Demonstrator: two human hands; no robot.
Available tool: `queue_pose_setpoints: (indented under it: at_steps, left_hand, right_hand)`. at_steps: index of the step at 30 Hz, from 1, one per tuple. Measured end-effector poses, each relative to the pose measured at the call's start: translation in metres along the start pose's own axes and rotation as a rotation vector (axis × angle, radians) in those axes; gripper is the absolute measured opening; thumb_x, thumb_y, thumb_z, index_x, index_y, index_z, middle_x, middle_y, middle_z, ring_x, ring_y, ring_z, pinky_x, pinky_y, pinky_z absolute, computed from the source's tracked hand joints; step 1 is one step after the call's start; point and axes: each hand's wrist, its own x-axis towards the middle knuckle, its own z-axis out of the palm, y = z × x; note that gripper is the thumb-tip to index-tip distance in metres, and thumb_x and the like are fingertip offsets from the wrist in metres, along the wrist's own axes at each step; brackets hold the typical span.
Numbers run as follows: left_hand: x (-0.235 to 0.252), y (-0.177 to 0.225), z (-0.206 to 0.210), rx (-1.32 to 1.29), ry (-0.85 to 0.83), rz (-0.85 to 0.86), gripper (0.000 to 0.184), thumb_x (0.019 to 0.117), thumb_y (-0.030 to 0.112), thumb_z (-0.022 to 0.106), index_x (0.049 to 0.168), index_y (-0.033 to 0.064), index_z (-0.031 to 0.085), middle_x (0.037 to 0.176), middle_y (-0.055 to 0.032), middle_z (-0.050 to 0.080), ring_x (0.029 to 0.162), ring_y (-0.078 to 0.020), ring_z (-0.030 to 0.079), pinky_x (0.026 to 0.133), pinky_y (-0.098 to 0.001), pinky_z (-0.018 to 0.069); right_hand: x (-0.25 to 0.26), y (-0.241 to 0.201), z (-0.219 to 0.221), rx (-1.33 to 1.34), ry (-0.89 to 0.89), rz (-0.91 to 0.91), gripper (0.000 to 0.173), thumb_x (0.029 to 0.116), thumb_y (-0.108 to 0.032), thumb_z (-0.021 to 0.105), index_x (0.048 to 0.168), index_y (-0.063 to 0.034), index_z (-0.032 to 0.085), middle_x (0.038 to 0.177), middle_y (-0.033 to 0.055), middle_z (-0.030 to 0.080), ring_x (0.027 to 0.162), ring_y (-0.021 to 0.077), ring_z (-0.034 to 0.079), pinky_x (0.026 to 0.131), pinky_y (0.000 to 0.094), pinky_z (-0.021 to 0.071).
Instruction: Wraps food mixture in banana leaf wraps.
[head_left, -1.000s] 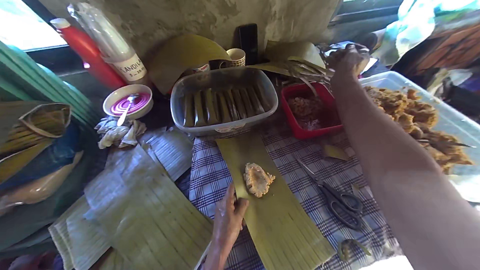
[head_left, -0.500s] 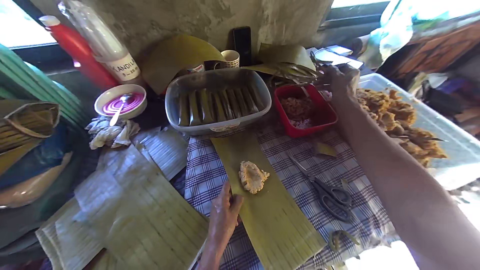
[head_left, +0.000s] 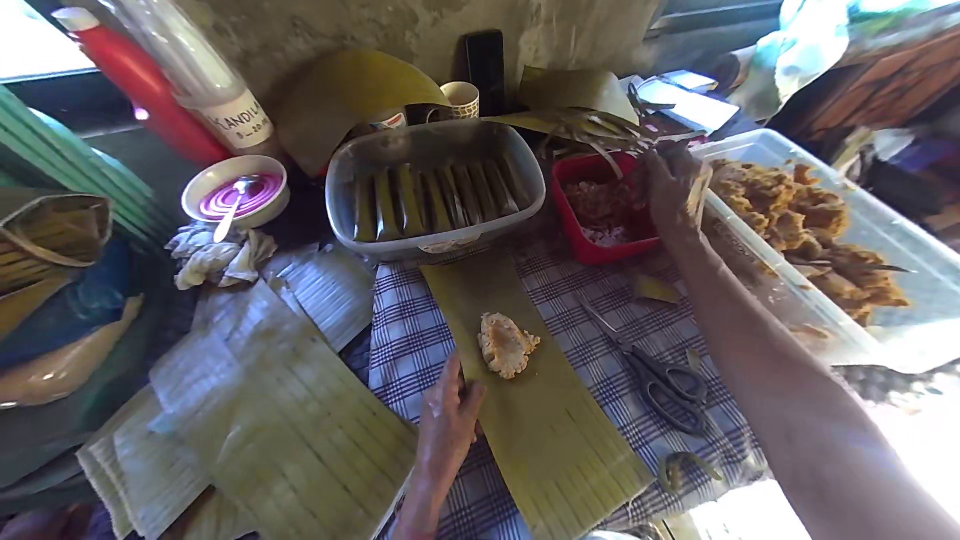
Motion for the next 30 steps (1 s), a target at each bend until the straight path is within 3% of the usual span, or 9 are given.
queue_pose_setpoints:
  at_steps: [1,5,7,12,19,25,28,30]
  left_hand:
    - [0.000,0.000,0.000,0.005,0.003,-0.001,0.054,0.0986,0.016,0.066,0.149,0.0169,0.049,0.092,-0.0038,0.074,0.060,-0.0151,0.068,0.047,-0.0324,0.0568]
    - [0.000,0.000,0.000,0.013,0.008,0.015,0.053,0.0986,0.016,0.066,0.149,0.0161,0.049,0.091,-0.0041,0.073,0.061,-0.0150,0.069,0.048,-0.0324,0.0570]
    - [0.000,-0.001,0.000,0.027,0.011,0.021,0.051,0.0987,0.017,0.066,0.148,0.0156,0.050,0.090,-0.0040,0.073,0.060,-0.0149,0.068,0.048,-0.0324,0.0568]
    - [0.001,0.001,0.001,0.027,0.014,0.021,0.051,0.0985,0.016,0.066,0.147,0.0144,0.051,0.089,-0.0041,0.074,0.058,-0.0150,0.068,0.046,-0.0325,0.0562]
    - [0.001,-0.002,0.000,0.054,0.006,0.019,0.052,0.0988,0.017,0.065,0.148,0.0138,0.050,0.087,-0.0054,0.072,0.058,-0.0158,0.068,0.048,-0.0338,0.0569]
    - [0.001,-0.002,0.000,0.046,0.005,0.018,0.048,0.0991,0.017,0.065,0.145,0.0143,0.052,0.086,-0.0045,0.072,0.057,-0.0157,0.068,0.046,-0.0328,0.0563]
    - [0.002,0.003,-0.002,0.015,-0.013,-0.049,0.048,0.0995,0.017,0.066,0.145,0.0163,0.052,0.088,-0.0048,0.072,0.058,-0.0158,0.067,0.047,-0.0328,0.0567]
    - [0.005,0.008,-0.003,0.012,-0.010,-0.099,0.050,0.1000,0.019,0.066,0.147,0.0175,0.050,0.091,-0.0052,0.073,0.061,-0.0166,0.069,0.049,-0.0337,0.0578]
  right_hand:
    - [0.001,0.004,0.006,0.008,0.032,-0.028,0.038,0.1087,-0.027,0.043,0.114,0.0049,0.064,0.089,0.0144,0.067,0.072,0.0195,0.065,0.073,0.0418,0.0558]
    - [-0.003,0.005,0.016,0.123,0.085,0.024,0.035,0.1080,-0.025,0.045,0.113,0.0028,0.066,0.091,0.0113,0.069,0.079,0.0158,0.068,0.080,0.0383,0.0559]
    - [-0.002,0.007,0.021,0.294,0.116,0.101,0.029,0.1067,-0.022,0.048,0.107,0.0006,0.067,0.086,0.0057,0.069,0.073,0.0099,0.067,0.073,0.0319,0.0576]
    - [-0.001,0.012,0.025,0.459,0.116,0.206,0.026,0.1050,-0.022,0.052,0.103,-0.0021,0.069,0.082,0.0043,0.070,0.068,0.0115,0.068,0.068,0.0331,0.0590]
    - [0.001,0.003,-0.001,0.726,0.095,0.233,0.030,0.1101,-0.014,0.036,0.098,-0.0027,0.062,0.068,-0.0003,0.068,0.057,0.0121,0.068,0.058,0.0300,0.0613]
    - [-0.003,0.000,-0.016,0.791,0.098,0.281,0.033,0.1111,-0.016,0.035,0.099,-0.0049,0.063,0.070,0.0006,0.069,0.059,0.0136,0.069,0.058,0.0311,0.0619]
    - [-0.033,-0.009,-0.034,0.779,-0.012,0.196,0.035,0.1132,-0.026,0.031,0.115,-0.0084,0.062,0.086,-0.0008,0.070,0.071,0.0121,0.071,0.069,0.0314,0.0627]
    - [-0.032,-0.012,-0.040,0.799,-0.024,0.184,0.036,0.1130,-0.024,0.030,0.112,-0.0085,0.063,0.083,-0.0013,0.070,0.069,0.0115,0.070,0.066,0.0304,0.0622]
